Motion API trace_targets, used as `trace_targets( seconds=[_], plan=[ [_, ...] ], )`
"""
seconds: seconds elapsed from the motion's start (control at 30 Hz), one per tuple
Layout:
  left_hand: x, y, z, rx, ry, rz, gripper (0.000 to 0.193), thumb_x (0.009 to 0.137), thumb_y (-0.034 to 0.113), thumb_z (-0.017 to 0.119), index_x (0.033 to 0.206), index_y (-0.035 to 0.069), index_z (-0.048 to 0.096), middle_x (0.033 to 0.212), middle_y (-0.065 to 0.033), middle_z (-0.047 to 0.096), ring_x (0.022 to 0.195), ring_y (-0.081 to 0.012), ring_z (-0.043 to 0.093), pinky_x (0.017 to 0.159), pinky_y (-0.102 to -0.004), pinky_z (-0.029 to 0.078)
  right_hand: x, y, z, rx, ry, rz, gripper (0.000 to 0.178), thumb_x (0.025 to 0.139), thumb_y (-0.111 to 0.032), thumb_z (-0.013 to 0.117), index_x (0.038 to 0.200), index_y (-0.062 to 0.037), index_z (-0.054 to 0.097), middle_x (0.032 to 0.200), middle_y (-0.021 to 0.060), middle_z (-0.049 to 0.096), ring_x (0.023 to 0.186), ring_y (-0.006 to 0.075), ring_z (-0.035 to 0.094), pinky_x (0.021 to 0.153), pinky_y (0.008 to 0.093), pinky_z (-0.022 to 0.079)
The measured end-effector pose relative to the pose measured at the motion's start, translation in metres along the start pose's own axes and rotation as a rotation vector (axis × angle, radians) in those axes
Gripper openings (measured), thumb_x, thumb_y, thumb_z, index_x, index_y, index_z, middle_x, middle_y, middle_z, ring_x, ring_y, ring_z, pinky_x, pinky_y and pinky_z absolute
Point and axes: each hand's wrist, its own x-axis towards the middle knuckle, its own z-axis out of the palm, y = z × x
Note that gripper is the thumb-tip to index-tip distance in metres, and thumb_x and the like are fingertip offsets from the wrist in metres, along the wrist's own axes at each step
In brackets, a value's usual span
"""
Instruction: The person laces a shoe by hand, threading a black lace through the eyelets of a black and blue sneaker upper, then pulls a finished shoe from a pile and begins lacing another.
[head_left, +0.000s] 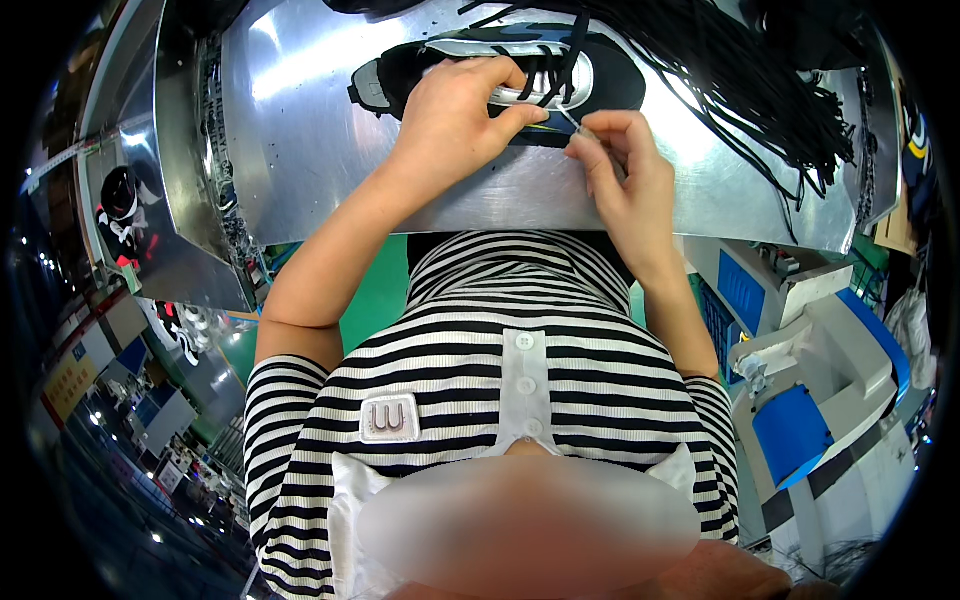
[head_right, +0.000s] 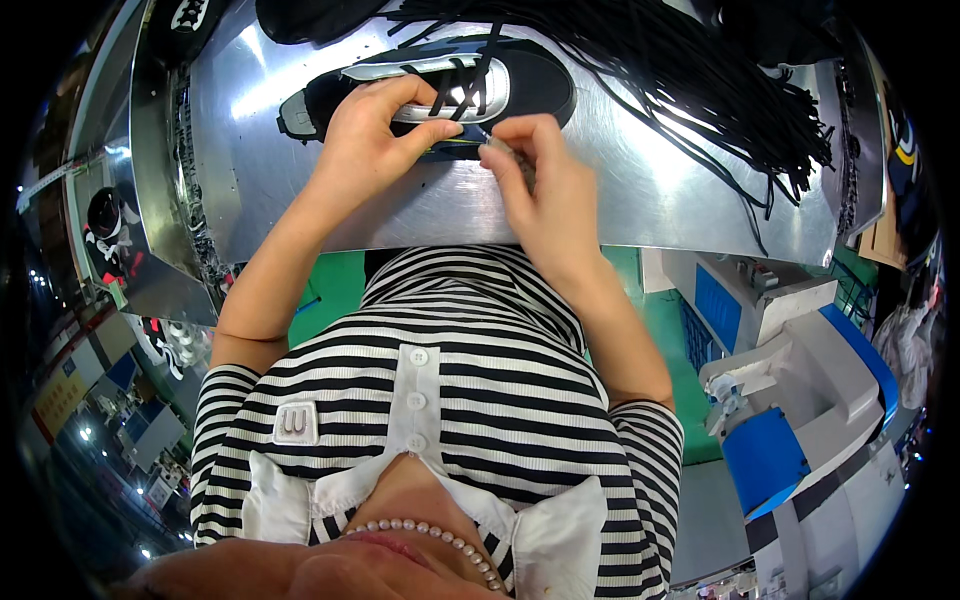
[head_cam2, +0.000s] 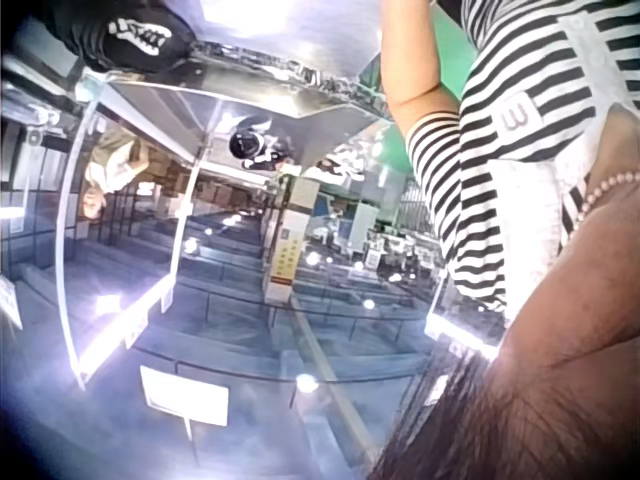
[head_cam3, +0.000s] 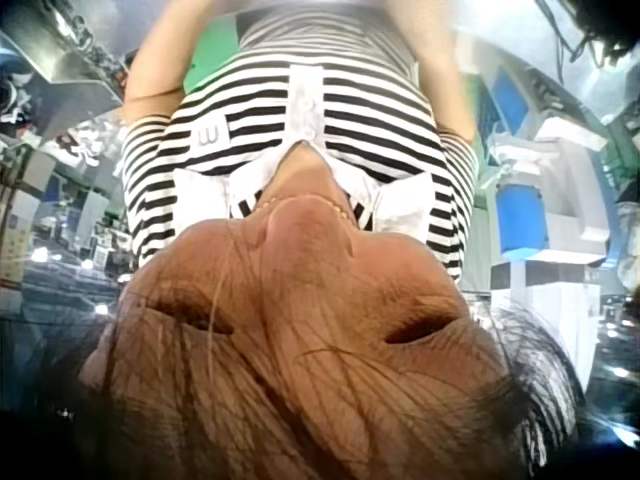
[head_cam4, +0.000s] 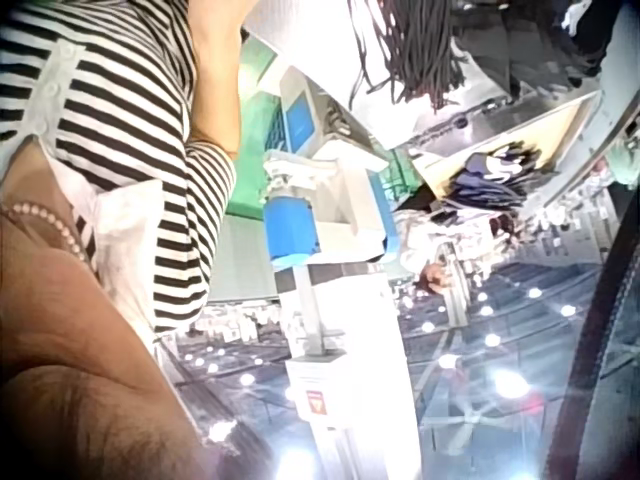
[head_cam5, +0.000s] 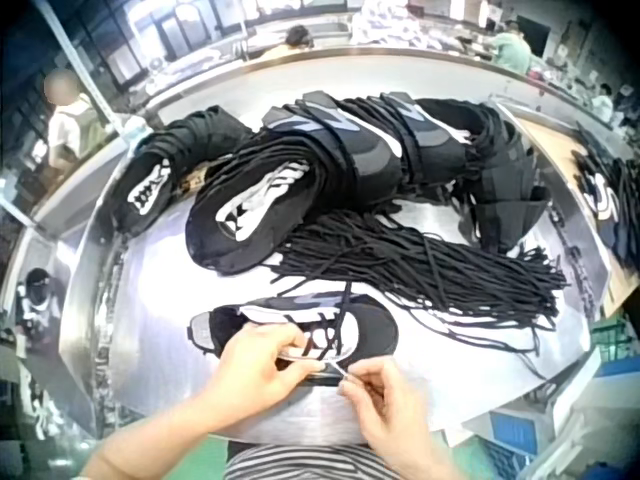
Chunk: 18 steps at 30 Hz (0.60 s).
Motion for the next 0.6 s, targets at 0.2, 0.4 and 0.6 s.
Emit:
trace_targets(
  seconds=[0.2,0.4,0.6],
  plan=[
    [0.000,0.001,0.000,0.008,-0.011,0.009,0.032,0.077,0.027,0.079,0.086,0.000,0.065,0.079,-0.0141,0.065,0.069,-0.0304,0.061,0.064,-0.0371,0.047,0.003,0.009,0.005,-0.051,0.032,-0.104,0.014,0.091,-0.011,0.068,0.098,-0.0013,0.060,0.081,0.0108,0.070,0.072,0.0162,0.069,0.063,0.0274,0.052],
    [-0.001,0.000,0.001,-0.035,-0.057,0.033,0.027,0.076,0.020,0.079,0.085,-0.001,0.064,0.077,-0.0137,0.063,0.068,-0.0295,0.061,0.060,-0.0356,0.046,0.007,0.011,0.006,-0.082,0.013,-0.098,0.015,0.092,-0.011,0.066,0.098,-0.0006,0.056,0.080,0.0113,0.071,0.071,0.0202,0.071,0.062,0.0299,0.052],
    [-0.019,0.009,0.014,-0.156,-0.023,0.088,0.016,0.078,0.018,0.075,0.084,0.006,0.065,0.076,-0.0084,0.061,0.065,-0.0278,0.060,0.057,-0.0376,0.045,0.010,0.015,0.023,0.021,0.029,0.016,0.028,0.092,-0.014,0.067,0.103,0.0007,0.045,0.077,0.0152,0.070,0.072,0.0272,0.071,0.065,0.0318,0.052]
  ],
)
